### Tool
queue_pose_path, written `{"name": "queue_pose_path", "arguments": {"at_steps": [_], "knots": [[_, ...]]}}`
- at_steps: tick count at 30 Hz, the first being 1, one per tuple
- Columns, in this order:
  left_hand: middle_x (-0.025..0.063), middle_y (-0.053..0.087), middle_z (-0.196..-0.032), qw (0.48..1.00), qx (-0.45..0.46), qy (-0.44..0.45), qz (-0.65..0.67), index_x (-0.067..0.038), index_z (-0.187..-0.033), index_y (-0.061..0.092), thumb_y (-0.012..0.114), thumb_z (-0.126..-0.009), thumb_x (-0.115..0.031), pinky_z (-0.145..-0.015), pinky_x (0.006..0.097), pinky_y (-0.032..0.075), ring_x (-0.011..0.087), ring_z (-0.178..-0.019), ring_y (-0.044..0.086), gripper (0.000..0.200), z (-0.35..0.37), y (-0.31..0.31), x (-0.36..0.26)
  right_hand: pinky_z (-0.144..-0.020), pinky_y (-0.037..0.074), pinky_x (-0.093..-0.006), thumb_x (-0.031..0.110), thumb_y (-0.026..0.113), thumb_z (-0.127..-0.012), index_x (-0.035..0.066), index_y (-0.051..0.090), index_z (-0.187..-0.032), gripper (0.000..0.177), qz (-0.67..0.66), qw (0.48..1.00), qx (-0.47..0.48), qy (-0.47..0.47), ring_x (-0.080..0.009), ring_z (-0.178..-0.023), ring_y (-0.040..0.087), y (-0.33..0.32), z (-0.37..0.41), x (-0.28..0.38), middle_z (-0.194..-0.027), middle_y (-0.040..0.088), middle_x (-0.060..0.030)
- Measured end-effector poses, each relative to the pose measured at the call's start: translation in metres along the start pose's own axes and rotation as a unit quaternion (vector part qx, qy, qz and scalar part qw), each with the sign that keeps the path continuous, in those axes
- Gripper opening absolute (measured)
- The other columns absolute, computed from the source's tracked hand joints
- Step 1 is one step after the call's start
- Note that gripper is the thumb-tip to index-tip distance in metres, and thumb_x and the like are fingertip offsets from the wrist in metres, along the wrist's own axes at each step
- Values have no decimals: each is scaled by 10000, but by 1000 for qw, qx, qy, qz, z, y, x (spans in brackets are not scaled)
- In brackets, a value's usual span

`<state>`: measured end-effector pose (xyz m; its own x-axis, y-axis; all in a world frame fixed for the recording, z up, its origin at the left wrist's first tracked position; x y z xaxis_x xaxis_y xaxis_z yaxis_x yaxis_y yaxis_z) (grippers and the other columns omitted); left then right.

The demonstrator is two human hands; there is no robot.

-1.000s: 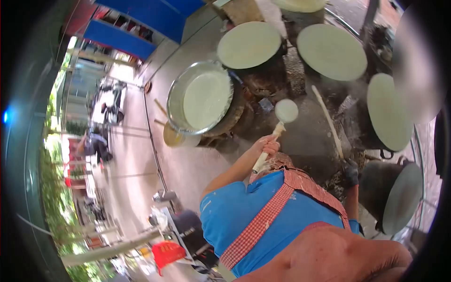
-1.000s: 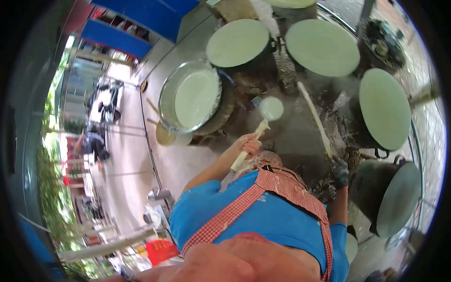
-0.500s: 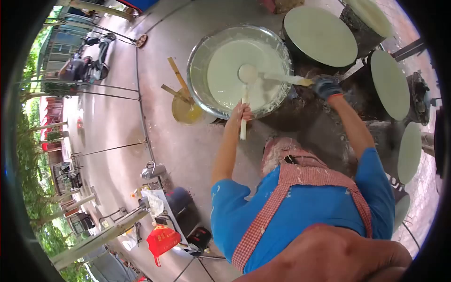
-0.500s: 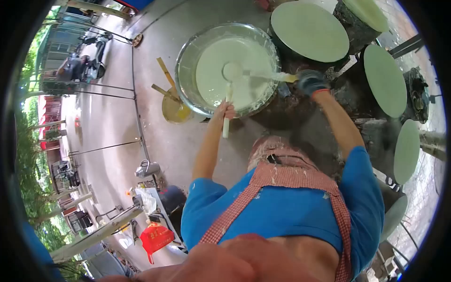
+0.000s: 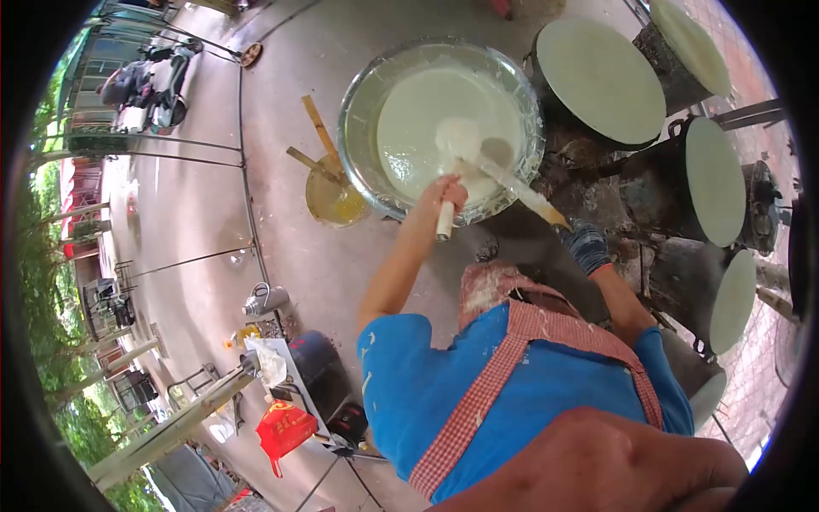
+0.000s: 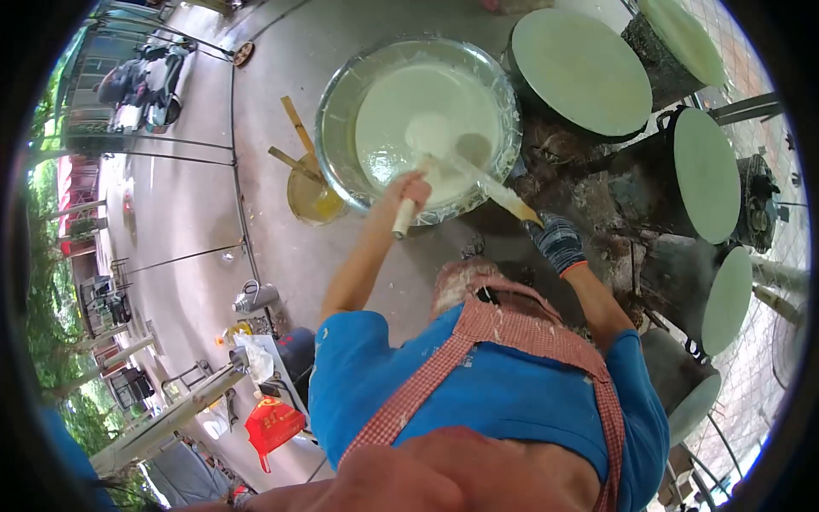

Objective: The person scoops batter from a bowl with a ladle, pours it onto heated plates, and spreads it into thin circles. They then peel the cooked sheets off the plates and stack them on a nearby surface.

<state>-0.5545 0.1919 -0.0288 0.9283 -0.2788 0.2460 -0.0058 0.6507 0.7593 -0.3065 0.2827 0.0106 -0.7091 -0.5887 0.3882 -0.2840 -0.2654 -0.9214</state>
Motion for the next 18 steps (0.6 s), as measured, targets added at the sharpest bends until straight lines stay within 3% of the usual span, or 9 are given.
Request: {"name": "queue_pose_path", "arguments": {"at_steps": [2, 3, 6, 8, 12, 14, 16, 17, 18], "knots": [[-12, 330, -564, 991, 45, 108, -62, -58, -700, 357, 458, -815, -99, -309, 160, 273, 45, -417, 324, 158, 53, 73, 11, -617, 446, -376, 294, 577, -728, 47, 589, -868, 284, -38, 999, -14, 22, -327, -695, 552, -46, -5, 26, -779, 585, -163], [-12, 318, -565, 978, 51, 159, -128, -53, -710, 363, 466, -814, -96, -296, 161, 265, 47, -422, 321, 153, 78, 108, 12, -619, 451, -361, 267, 576, -733, 48, 587, -883, 267, -57, 993, -95, -45, -323, -707, 556, -67, -8, 36, -799, 589, -156], [-28, 290, -549, 961, 82, 174, -199, -56, -738, 375, 475, -817, -108, -278, 152, 239, 39, -403, 292, 138, 139, 190, 28, -630, 448, -372, 258, 585, -725, 49, 584, -913, 280, -87, 969, -210, -94, -314, -725, 560, -140, -34, 64, -821, 590, -153], [-30, 282, -537, 911, 109, 227, -326, -76, -768, 391, 468, -824, -120, -265, 140, 221, 27, -375, 266, 105, 180, 237, 39, -635, 449, -361, 248, 586, -726, 56, 578, -948, 294, -101, 918, -332, -191, -296, -709, 568, -191, -51, 79, -835, 593, -144], [-48, 292, -519, 715, 114, 442, -530, -158, -913, 430, 467, -818, -110, -267, 140, 175, 17, -345, 235, 113, 260, 321, 52, -621, 452, -330, 256, 586, -733, 64, 594, -929, 274, -148, 898, -385, -155, -284, -648, 570, -272, -82, 90, -761, 600, -134], [-53, 296, -512, 616, 76, 525, -582, -160, -841, 425, 435, -841, -157, -265, 145, 180, 17, -341, 245, 10, 279, 342, 61, -602, 449, -330, 261, 585, -734, 59, 602, -897, 260, -160, 863, -449, -169, -282, -638, 566, -285, -80, 93, -712, 597, -130], [-56, 298, -504, 723, 97, 436, -527, -165, -755, 397, 398, -859, -216, -261, 156, 185, 25, -328, 245, 116, 249, 309, 3, -586, 447, -327, 261, 590, -731, 53, 601, -871, 251, -224, 894, -345, -177, -282, -635, 563, -230, -113, 70, -720, 591, -146], [-50, 302, -508, 738, 71, 408, -533, -159, -718, 381, 386, -862, -233, -260, 160, 189, 31, -334, 248, 162, 226, 281, -17, -573, 441, -330, 253, 595, -729, 45, 597, -860, 245, -406, 852, -274, -186, -277, -631, 561, -187, -123, 60, -727, 584, -156], [-44, 305, -512, 755, 40, 374, -537, -154, -682, 364, 374, -866, -251, -259, 165, 192, 37, -339, 250, 208, 200, 249, -19, -566, 438, -331, 248, 598, -727, 41, 595, -854, 243, -495, 817, -237, -178, -274, -629, 560, -157, -109, 45, -731, 580, -161]]}}
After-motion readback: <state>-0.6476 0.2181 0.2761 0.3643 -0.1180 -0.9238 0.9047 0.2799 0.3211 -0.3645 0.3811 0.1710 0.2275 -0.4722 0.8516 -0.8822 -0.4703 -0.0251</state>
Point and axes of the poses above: each hand's wrist, its own z-axis away from the middle knuckle, its own y-axis out of the palm, x = y × z, the point moved 7 cm from there along -z, towards the middle knuckle
